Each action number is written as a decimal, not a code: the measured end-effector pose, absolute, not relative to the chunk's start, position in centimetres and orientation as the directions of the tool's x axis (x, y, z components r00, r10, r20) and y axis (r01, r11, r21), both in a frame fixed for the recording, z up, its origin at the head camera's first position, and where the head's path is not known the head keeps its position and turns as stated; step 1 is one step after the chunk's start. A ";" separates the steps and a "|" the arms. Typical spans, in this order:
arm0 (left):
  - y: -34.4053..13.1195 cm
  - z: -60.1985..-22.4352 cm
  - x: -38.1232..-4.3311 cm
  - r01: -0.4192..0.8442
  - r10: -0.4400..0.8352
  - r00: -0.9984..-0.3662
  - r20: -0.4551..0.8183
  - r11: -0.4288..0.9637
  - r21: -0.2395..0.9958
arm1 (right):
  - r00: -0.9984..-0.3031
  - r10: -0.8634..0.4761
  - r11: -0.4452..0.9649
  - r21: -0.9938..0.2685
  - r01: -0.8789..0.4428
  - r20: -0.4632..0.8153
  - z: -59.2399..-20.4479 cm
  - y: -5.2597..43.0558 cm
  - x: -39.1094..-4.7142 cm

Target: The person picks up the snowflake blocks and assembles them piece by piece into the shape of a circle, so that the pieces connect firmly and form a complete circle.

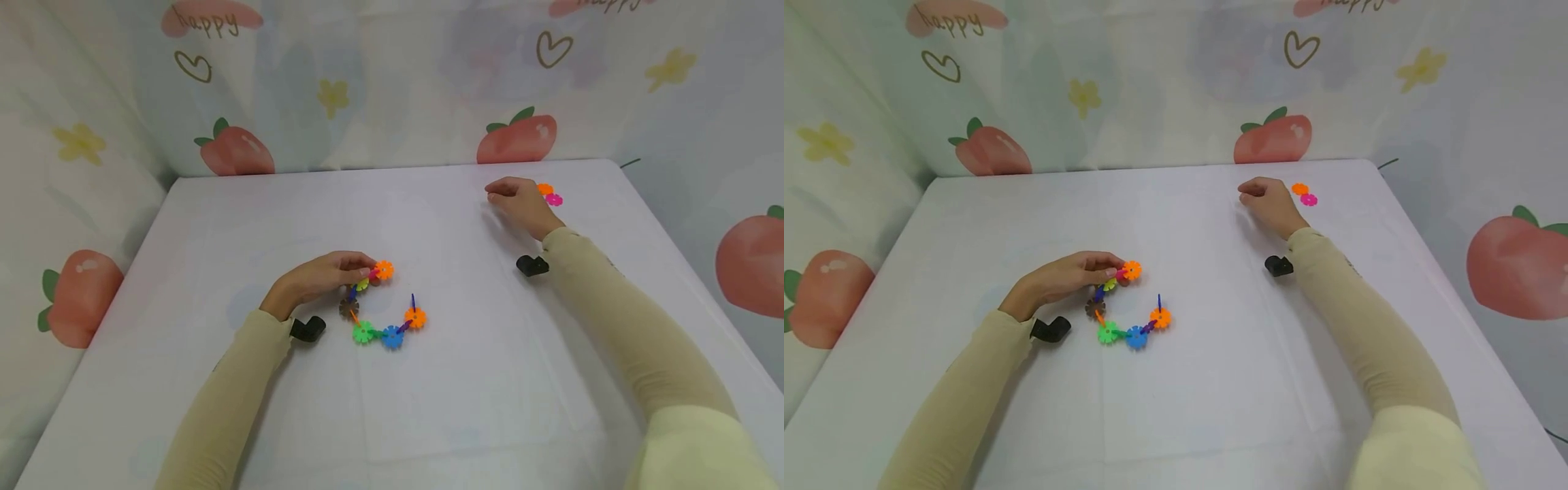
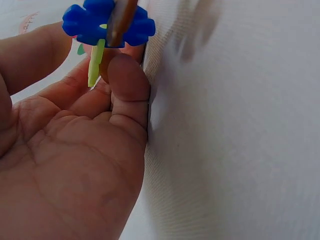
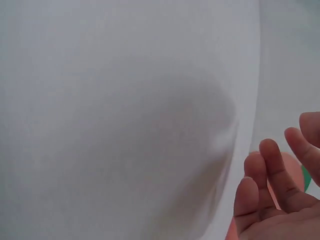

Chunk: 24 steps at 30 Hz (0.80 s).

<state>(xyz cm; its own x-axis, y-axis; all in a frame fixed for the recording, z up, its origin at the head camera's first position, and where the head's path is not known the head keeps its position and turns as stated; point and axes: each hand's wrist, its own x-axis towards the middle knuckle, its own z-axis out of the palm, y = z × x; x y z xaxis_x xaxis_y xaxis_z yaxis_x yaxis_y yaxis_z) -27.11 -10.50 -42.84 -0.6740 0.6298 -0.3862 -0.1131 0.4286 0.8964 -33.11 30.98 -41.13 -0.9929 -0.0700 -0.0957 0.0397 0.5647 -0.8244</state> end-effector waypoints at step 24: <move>-10.9 -42.6 -27.0 -0.083 0.659 -0.655 -0.368 0.422 0.903 | -0.942 0.318 0.673 -0.674 0.305 -0.109 -41.8 39.5 -33.6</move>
